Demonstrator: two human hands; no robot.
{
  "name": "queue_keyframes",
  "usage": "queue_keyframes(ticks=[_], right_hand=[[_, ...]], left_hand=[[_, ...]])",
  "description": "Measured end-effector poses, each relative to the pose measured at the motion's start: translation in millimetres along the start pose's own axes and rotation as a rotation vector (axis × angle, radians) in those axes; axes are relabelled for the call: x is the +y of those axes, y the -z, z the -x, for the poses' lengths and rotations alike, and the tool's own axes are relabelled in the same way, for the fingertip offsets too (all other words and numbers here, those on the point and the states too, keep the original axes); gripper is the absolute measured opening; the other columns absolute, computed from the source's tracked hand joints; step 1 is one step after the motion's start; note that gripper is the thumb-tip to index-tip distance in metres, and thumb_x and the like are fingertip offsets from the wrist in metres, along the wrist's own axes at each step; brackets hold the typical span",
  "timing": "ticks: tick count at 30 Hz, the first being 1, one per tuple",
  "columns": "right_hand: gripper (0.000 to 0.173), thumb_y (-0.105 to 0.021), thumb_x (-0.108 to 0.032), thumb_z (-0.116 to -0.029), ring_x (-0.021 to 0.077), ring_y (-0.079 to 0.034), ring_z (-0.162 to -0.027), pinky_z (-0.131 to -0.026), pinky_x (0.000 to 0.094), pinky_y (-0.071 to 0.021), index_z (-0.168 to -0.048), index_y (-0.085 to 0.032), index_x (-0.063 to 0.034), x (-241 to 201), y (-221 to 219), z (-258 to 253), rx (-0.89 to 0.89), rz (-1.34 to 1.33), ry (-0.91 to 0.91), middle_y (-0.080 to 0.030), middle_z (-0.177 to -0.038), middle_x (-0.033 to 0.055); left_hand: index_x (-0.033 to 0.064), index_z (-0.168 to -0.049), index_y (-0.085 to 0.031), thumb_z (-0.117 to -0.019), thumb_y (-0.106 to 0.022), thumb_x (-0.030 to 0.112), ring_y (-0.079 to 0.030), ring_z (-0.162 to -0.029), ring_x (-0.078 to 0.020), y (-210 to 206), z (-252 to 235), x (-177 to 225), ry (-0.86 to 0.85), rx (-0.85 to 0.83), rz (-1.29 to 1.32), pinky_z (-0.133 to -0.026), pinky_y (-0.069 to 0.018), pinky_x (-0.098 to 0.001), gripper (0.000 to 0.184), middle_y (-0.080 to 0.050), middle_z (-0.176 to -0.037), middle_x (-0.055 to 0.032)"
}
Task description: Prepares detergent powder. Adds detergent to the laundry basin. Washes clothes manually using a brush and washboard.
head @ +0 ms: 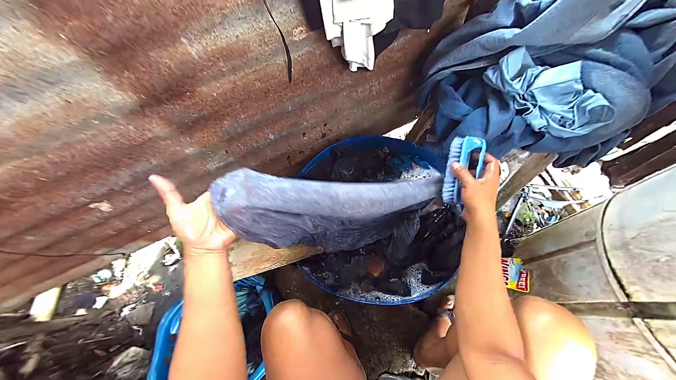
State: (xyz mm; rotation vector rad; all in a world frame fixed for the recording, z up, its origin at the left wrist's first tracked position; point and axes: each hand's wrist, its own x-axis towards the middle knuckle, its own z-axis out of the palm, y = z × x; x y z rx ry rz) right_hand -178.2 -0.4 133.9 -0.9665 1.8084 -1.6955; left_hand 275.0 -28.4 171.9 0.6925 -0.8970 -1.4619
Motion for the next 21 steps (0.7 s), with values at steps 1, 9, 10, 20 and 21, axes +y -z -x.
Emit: queue_keyframes(ticks=[1,9,10,20,21], right_hand=[[0.071,-0.077,-0.021,-0.0905,0.0227,-0.062,-0.114,-0.098,0.0404,-0.054,-0.149,-0.04,-0.0009,-5,-1,3,-0.008,0.008,0.021,-0.056,-0.137,0.0205],[0.076,-0.078,-0.021,-0.0886,0.0252,-0.063,-0.118,-0.1,0.0431,-0.0538,-0.149,-0.039,0.0015,-21,14,23,0.093,0.067,0.107,-0.058,-0.135,0.022],[0.077,-0.077,-0.021,-0.0887,0.0226,-0.062,-0.118,-0.1,0.0395,-0.0538,-0.15,-0.037,0.0022,-26,16,23,0.115,0.052,0.148,-0.057,-0.136,0.0211],[0.078,-0.073,-0.031,-0.0941,0.0486,-0.058,-0.125,-0.105,0.0643,-0.0477,-0.151,-0.036,0.006,11,-105,45,-0.161,0.382,-0.099,-0.056,-0.137,0.0347],[0.078,-0.074,-0.03,-0.0934,0.0472,-0.062,-0.12,-0.1,0.0641,-0.0508,-0.151,-0.036,0.0053,5,-140,82,-0.305,0.389,-0.07,-0.059,-0.133,0.0329]], left_hand=[[0.0183,-0.128,-0.062,-0.0945,0.0,0.08,-0.07,-0.107,-0.0165,14,4,-22,-0.047,0.096,-0.008,-0.091,-0.0592,-0.0428,0.093,-0.072,-0.115,-0.0029],[0.0149,-0.119,-0.066,-0.0946,0.006,0.076,-0.074,-0.095,-0.0149,8,30,-65,0.143,0.142,0.139,-0.082,-0.0621,-0.037,0.098,-0.076,-0.101,-0.0051],[0.0162,-0.122,-0.067,-0.0938,0.004,0.078,-0.073,-0.1,-0.0148,14,25,-56,0.086,0.089,0.17,-0.086,-0.0615,-0.0372,0.098,-0.076,-0.106,-0.0049],[0.0065,-0.134,-0.051,-0.1109,-0.04,0.025,-0.068,-0.094,-0.0163,50,39,-123,0.623,0.341,-0.249,-0.082,-0.0582,-0.036,0.032,-0.068,-0.108,-0.0089],[0.0075,-0.133,-0.051,-0.1111,-0.039,0.027,-0.068,-0.095,-0.0159,47,37,-122,0.611,0.389,-0.211,-0.082,-0.0582,-0.0357,0.032,-0.068,-0.108,-0.0081]])
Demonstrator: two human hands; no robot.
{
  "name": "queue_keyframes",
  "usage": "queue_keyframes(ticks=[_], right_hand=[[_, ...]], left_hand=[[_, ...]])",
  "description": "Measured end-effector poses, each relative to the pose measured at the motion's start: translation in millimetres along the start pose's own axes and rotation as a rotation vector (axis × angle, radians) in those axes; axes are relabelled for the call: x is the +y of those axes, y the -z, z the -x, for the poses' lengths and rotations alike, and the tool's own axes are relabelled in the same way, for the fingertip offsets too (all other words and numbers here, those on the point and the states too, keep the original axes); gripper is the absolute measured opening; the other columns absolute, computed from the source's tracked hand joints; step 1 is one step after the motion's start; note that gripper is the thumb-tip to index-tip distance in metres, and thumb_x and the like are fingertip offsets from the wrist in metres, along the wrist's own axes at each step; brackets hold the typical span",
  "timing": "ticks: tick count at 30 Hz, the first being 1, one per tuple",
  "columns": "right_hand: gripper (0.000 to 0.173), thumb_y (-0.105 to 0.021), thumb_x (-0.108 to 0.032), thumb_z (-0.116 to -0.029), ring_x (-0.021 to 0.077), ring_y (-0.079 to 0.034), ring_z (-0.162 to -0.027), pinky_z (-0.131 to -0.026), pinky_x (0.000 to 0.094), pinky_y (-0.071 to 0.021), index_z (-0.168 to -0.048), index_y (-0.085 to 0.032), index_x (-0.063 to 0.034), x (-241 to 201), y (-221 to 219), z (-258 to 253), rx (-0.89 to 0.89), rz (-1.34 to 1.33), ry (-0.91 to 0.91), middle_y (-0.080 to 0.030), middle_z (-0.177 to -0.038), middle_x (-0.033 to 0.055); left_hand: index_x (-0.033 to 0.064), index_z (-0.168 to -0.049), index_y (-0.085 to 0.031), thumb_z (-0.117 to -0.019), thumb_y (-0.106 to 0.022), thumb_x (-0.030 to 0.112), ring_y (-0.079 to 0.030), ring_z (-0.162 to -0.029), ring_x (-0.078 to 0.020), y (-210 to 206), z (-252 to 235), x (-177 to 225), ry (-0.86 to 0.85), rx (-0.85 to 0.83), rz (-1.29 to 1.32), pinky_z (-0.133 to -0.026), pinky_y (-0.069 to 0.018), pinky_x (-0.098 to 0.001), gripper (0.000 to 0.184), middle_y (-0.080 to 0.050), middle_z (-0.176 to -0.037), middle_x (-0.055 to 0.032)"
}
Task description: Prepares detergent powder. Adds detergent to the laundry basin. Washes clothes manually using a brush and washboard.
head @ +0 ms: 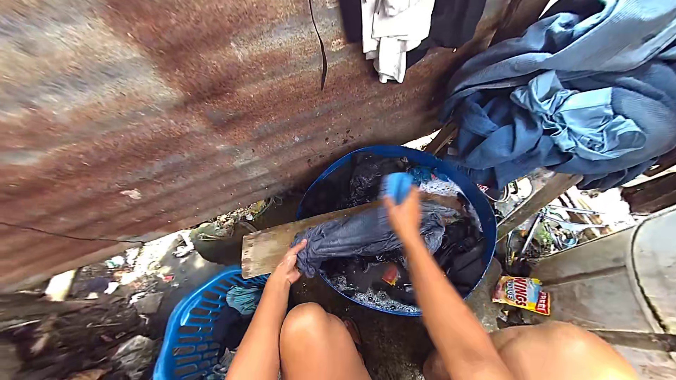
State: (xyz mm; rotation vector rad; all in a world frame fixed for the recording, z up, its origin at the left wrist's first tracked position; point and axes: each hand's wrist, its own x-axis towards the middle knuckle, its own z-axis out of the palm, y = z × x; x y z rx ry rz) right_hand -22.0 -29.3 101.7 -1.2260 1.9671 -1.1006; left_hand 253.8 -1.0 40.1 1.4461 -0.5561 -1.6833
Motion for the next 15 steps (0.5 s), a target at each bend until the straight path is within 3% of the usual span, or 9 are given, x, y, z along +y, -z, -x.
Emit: queue_keyframes(ticks=[2,4,5,7,10,12,14,15], right_hand=[[0.074,-0.077,-0.029,-0.0904,0.0445,-0.065,-0.115,-0.094,0.0626,-0.0547,-0.147,-0.042,0.0049,-29,-79,59,-0.313,0.065,0.182,-0.06,-0.133,0.0294],[0.069,-0.071,-0.032,-0.0945,0.0429,-0.059,-0.128,-0.099,0.0595,-0.0522,-0.152,-0.045,-0.0027,-41,-125,90,-0.611,0.285,0.332,-0.053,-0.145,0.0265],[0.068,-0.068,-0.031,-0.0969,0.0447,-0.055,-0.131,-0.099,0.0611,-0.0506,-0.156,-0.043,-0.0087,-38,-130,89,-0.684,0.402,0.356,-0.05,-0.149,0.0265],[0.063,-0.067,-0.028,-0.0973,0.0491,-0.056,-0.129,-0.096,0.0671,-0.0501,-0.155,-0.046,-0.0136,-8,-104,55,-0.604,0.518,0.295,-0.052,-0.147,0.0285],[0.07,-0.068,-0.03,-0.097,0.0577,-0.057,-0.121,-0.092,0.0733,-0.049,-0.154,-0.04,-0.0002,55,-14,-30,-0.297,0.594,-0.02,-0.047,-0.144,0.0393],[0.077,-0.07,-0.029,-0.0952,0.0621,-0.054,-0.122,-0.093,0.0758,-0.0465,-0.155,-0.034,0.0034,84,22,-67,-0.109,0.587,-0.178,-0.044,-0.145,0.0427],[0.076,-0.07,-0.026,-0.0935,0.0599,-0.055,-0.123,-0.094,0.074,-0.0472,-0.155,-0.035,0.0036,77,5,-63,-0.032,0.533,-0.226,-0.046,-0.144,0.0411],[0.073,-0.069,-0.03,-0.0944,0.0557,-0.06,-0.118,-0.092,0.0709,-0.0505,-0.152,-0.04,0.0033,61,-24,-43,-0.061,0.514,-0.173,-0.053,-0.138,0.0385]], left_hand=[[0.0096,-0.124,-0.057,-0.1116,-0.033,0.037,-0.068,-0.09,-0.0163,-6,-1,5,-0.009,0.072,0.162,-0.079,-0.0587,-0.037,0.038,-0.069,-0.101,-0.0069],[0.012,-0.115,-0.057,-0.1105,-0.026,0.047,-0.066,-0.082,-0.0166,-9,-4,8,0.0,0.161,0.253,-0.071,-0.0564,-0.0384,0.047,-0.066,-0.093,-0.006],[0.011,-0.12,-0.056,-0.1103,-0.025,0.049,-0.065,-0.086,-0.0188,-6,-7,8,0.015,0.191,0.265,-0.074,-0.0557,-0.0415,0.05,-0.066,-0.098,-0.0079],[0.0109,-0.133,-0.053,-0.1102,-0.024,0.051,-0.065,-0.1,-0.0218,1,-10,6,0.04,0.21,0.234,-0.084,-0.0557,-0.0463,0.055,-0.066,-0.113,-0.0107],[0.01,-0.138,-0.05,-0.1109,-0.026,0.048,-0.064,-0.108,-0.0223,1,-14,5,0.047,0.233,0.235,-0.089,-0.0547,-0.0464,0.052,-0.064,-0.122,-0.012],[0.0097,-0.139,-0.05,-0.1109,-0.028,0.047,-0.064,-0.111,-0.0228,-1,-18,6,0.052,0.238,0.237,-0.091,-0.0543,-0.0466,0.052,-0.064,-0.125,-0.0126],[0.0097,-0.141,-0.049,-0.1111,-0.028,0.046,-0.063,-0.113,-0.0232,-2,-19,4,0.052,0.241,0.223,-0.093,-0.0538,-0.047,0.052,-0.063,-0.127,-0.013],[0.0097,-0.14,-0.049,-0.1112,-0.028,0.046,-0.064,-0.112,-0.0227,-2,-20,4,0.047,0.242,0.213,-0.093,-0.0541,-0.0465,0.051,-0.064,-0.127,-0.0126]])
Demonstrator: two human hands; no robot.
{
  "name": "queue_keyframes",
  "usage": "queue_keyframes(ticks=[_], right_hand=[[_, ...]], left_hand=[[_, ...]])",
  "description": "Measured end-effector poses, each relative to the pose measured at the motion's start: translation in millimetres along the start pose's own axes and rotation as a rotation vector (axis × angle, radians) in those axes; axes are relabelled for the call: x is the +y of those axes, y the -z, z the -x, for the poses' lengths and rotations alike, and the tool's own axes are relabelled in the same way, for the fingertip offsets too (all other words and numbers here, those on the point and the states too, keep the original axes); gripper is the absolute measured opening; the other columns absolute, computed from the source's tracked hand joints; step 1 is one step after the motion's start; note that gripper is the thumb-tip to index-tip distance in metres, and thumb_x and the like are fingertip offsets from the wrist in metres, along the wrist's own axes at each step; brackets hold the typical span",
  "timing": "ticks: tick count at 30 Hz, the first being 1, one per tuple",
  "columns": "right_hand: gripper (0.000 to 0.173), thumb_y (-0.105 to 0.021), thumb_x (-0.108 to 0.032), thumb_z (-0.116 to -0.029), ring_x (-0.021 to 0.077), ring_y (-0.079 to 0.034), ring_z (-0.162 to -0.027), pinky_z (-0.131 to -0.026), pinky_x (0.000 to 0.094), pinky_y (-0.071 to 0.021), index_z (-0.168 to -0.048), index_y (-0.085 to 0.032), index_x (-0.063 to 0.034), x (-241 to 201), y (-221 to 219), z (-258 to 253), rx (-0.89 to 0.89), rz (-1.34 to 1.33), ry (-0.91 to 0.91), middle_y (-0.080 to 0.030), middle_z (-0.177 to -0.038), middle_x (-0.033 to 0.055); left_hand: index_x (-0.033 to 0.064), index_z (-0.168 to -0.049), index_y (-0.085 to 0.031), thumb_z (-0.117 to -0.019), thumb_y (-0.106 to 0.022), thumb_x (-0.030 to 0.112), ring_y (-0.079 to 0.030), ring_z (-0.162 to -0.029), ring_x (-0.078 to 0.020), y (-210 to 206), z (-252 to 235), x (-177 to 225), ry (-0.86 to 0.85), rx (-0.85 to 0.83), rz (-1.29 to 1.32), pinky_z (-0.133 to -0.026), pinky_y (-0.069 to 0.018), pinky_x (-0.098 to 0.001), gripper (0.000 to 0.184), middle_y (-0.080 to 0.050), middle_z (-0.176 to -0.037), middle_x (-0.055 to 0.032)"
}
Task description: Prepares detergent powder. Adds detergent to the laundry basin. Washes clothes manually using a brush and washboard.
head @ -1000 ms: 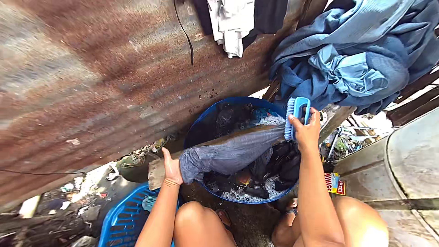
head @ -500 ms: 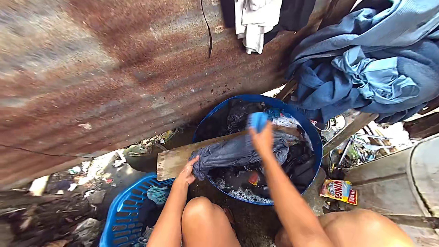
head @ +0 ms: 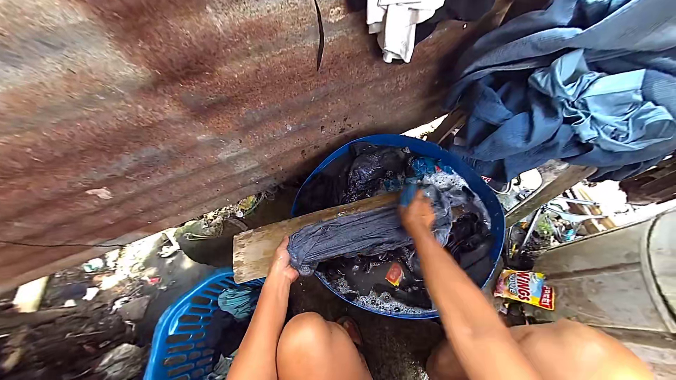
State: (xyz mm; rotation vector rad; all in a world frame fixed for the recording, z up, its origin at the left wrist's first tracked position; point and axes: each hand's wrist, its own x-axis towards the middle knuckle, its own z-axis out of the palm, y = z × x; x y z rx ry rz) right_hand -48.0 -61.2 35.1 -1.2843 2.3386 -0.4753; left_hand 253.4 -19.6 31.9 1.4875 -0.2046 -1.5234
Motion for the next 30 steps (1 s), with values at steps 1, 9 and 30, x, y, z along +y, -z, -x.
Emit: queue_keyframes(ticks=[1,9,30], right_hand=[[0.068,-0.067,-0.034,-0.0957,0.0501,-0.066,-0.111,-0.088,0.0667,-0.0542,-0.148,-0.045,0.0021,-30,-26,35,-0.04,-0.019,0.113,-0.062,-0.129,0.034],[0.062,-0.065,-0.031,-0.0981,0.0518,-0.062,-0.119,-0.09,0.0704,-0.0517,-0.153,-0.046,-0.0094,-13,1,27,-0.22,0.124,0.274,-0.057,-0.139,0.0328],[0.078,-0.069,-0.028,-0.0934,0.059,-0.057,-0.12,-0.092,0.0729,-0.0482,-0.157,-0.033,-0.0003,50,32,-41,0.06,0.003,-0.164,-0.048,-0.142,0.0403]], left_hand=[[0.0095,-0.139,-0.05,-0.1112,-0.029,0.045,-0.065,-0.11,-0.0221,0,-1,-1,-0.007,0.0,-0.006,-0.092,-0.0548,-0.0458,0.05,-0.065,-0.125,-0.0121],[0.01,-0.136,-0.051,-0.1115,-0.03,0.043,-0.065,-0.105,-0.0192,8,3,0,-0.028,0.03,-0.004,-0.088,-0.0556,-0.0431,0.046,-0.065,-0.119,-0.0095],[0.0101,-0.129,-0.053,-0.1119,-0.029,0.04,-0.067,-0.098,-0.0174,3,-2,-1,-0.06,-0.005,-0.033,-0.083,-0.0575,-0.0405,0.042,-0.067,-0.11,-0.008]])
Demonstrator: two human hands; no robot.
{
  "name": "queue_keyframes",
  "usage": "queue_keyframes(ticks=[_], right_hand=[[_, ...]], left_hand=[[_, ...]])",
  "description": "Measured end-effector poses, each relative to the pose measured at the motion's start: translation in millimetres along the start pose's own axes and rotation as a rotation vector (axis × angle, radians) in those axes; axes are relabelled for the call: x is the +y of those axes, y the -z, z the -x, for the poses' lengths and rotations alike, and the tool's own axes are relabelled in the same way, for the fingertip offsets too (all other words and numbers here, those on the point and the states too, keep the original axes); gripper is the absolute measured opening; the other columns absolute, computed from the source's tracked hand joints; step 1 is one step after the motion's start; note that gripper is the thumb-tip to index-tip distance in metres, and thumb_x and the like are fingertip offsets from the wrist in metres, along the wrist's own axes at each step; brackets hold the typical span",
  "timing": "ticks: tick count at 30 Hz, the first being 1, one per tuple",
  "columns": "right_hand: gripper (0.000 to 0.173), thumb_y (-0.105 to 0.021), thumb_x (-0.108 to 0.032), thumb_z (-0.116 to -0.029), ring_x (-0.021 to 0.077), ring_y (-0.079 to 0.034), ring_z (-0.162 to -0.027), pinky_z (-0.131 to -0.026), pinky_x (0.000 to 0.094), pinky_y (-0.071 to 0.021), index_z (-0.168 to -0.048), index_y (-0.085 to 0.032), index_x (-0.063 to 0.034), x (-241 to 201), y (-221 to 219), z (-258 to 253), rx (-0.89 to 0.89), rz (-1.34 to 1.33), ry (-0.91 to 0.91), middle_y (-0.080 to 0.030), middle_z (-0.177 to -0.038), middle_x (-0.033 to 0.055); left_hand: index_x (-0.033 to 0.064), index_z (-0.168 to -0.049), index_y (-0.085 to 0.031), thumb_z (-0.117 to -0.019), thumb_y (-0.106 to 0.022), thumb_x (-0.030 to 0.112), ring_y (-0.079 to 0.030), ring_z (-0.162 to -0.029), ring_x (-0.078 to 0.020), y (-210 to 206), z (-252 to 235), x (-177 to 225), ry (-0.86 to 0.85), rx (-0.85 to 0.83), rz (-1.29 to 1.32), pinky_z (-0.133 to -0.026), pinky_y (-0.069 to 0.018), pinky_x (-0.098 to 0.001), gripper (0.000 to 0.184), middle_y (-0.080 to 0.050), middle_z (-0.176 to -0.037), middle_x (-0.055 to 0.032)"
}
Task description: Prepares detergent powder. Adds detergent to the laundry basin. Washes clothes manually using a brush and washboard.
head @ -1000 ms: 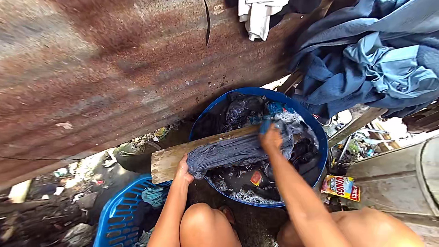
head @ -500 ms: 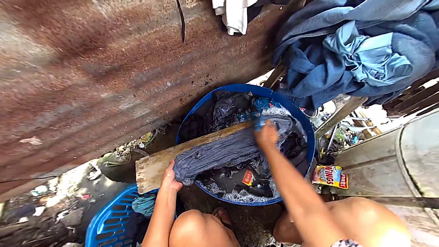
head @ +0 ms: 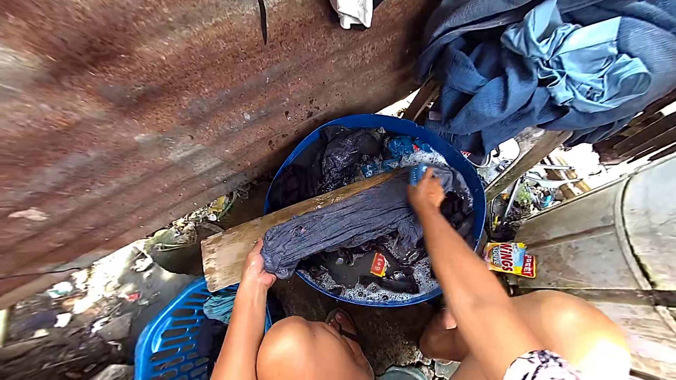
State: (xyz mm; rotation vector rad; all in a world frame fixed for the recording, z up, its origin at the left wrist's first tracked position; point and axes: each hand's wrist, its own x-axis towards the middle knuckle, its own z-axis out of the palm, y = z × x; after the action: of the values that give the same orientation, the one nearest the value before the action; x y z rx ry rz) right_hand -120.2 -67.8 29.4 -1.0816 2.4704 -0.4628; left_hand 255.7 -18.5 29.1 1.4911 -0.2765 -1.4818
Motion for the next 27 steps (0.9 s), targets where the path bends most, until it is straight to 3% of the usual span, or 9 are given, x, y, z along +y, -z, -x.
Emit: queue_keyframes(ticks=[3,6,10,14,18,20,22,24,27], right_hand=[[0.065,-0.068,-0.031,-0.0959,0.0476,-0.068,-0.106,-0.084,0.0621,-0.0568,-0.149,-0.046,-0.0001,-81,-66,119,-0.147,-0.038,0.328,-0.063,-0.127,0.0326],[0.063,-0.063,-0.028,-0.1006,0.0475,-0.061,-0.122,-0.094,0.0606,-0.0526,-0.157,-0.042,-0.0116,-127,-88,199,-0.545,0.018,0.662,-0.055,-0.14,0.0308],[0.064,-0.066,-0.032,-0.0976,0.0503,-0.064,-0.115,-0.087,0.0695,-0.0525,-0.154,-0.045,-0.0104,-63,-40,96,-0.356,0.052,0.465,-0.059,-0.137,0.0307],[0.078,-0.067,-0.037,-0.0973,0.0592,-0.056,-0.123,-0.093,0.0745,-0.0467,-0.158,-0.033,-0.003,17,17,-14,-0.118,0.11,0.09,-0.049,-0.144,0.0387],[0.075,-0.073,-0.024,-0.0925,0.0613,-0.032,-0.142,-0.105,0.0788,-0.0312,-0.154,-0.04,0.0054,1,14,4,0.007,0.123,0.239,-0.034,-0.155,0.0395],[0.057,-0.072,-0.025,-0.0933,0.0593,-0.043,-0.134,-0.099,0.0747,-0.0403,-0.138,-0.057,0.0078,-13,10,55,0.019,0.11,0.437,-0.047,-0.143,0.0395],[0.045,-0.069,-0.029,-0.0957,0.0517,-0.055,-0.126,-0.096,0.0679,-0.0495,-0.128,-0.065,0.0026,-17,3,118,-0.259,0.166,0.477,-0.055,-0.136,0.0325],[0.051,-0.07,-0.028,-0.0951,0.0517,-0.054,-0.129,-0.099,0.0698,-0.0463,-0.135,-0.061,0.002,-13,-14,158,-0.642,0.306,0.422,-0.051,-0.145,0.032],[0.062,-0.069,-0.006,-0.0908,0.0551,-0.044,-0.136,-0.099,0.069,-0.047,-0.149,-0.049,0.0006,4,-43,179,-0.76,0.402,0.356,-0.036,-0.157,0.0317]], left_hand=[[0.0098,-0.129,-0.054,-0.112,-0.03,0.039,-0.068,-0.097,-0.0169,-3,-5,-2,-0.017,0.01,0.001,-0.083,-0.0577,-0.0401,0.042,-0.067,-0.109,-0.0073],[0.0107,-0.125,-0.054,-0.112,-0.027,0.039,-0.067,-0.09,-0.0148,-3,-2,0,-0.03,0.044,-0.027,-0.076,-0.0579,-0.0367,0.041,-0.067,-0.102,-0.0057],[0.0097,-0.134,-0.052,-0.112,-0.03,0.039,-0.066,-0.103,-0.0186,1,-4,-1,-0.009,0.039,-0.025,-0.086,-0.0566,-0.0421,0.043,-0.066,-0.116,-0.0094],[0.0093,-0.134,-0.052,-0.1118,-0.031,0.039,-0.067,-0.102,-0.0185,-2,-6,0,-0.004,0.022,-0.027,-0.086,-0.0567,-0.0421,0.043,-0.066,-0.115,-0.0099],[0.0077,-0.138,-0.05,-0.1121,-0.032,0.039,-0.066,-0.107,-0.0192,-1,-5,0,-0.024,0.014,-0.047,-0.09,-0.0556,-0.0416,0.044,-0.065,-0.121,-0.0111],[0.0075,-0.137,-0.051,-0.112,-0.033,0.039,-0.066,-0.106,-0.0192,-1,-6,0,-0.027,0.023,-0.049,-0.089,-0.0559,-0.0417,0.044,-0.065,-0.12,-0.0109],[0.0074,-0.138,-0.051,-0.1119,-0.033,0.039,-0.066,-0.107,-0.0197,-2,-7,-1,-0.027,0.039,-0.055,-0.09,-0.0557,-0.0423,0.045,-0.065,-0.121,-0.0113],[0.0075,-0.138,-0.051,-0.112,-0.032,0.04,-0.065,-0.108,-0.0191,-2,-6,-1,-0.026,0.03,-0.069,-0.091,-0.0549,-0.0422,0.045,-0.064,-0.123,-0.0109],[0.0079,-0.139,-0.049,-0.1121,-0.032,0.039,-0.064,-0.111,-0.019,0,-4,-2,-0.038,0.002,-0.077,-0.093,-0.054,-0.0421,0.045,-0.063,-0.125,-0.0109]])
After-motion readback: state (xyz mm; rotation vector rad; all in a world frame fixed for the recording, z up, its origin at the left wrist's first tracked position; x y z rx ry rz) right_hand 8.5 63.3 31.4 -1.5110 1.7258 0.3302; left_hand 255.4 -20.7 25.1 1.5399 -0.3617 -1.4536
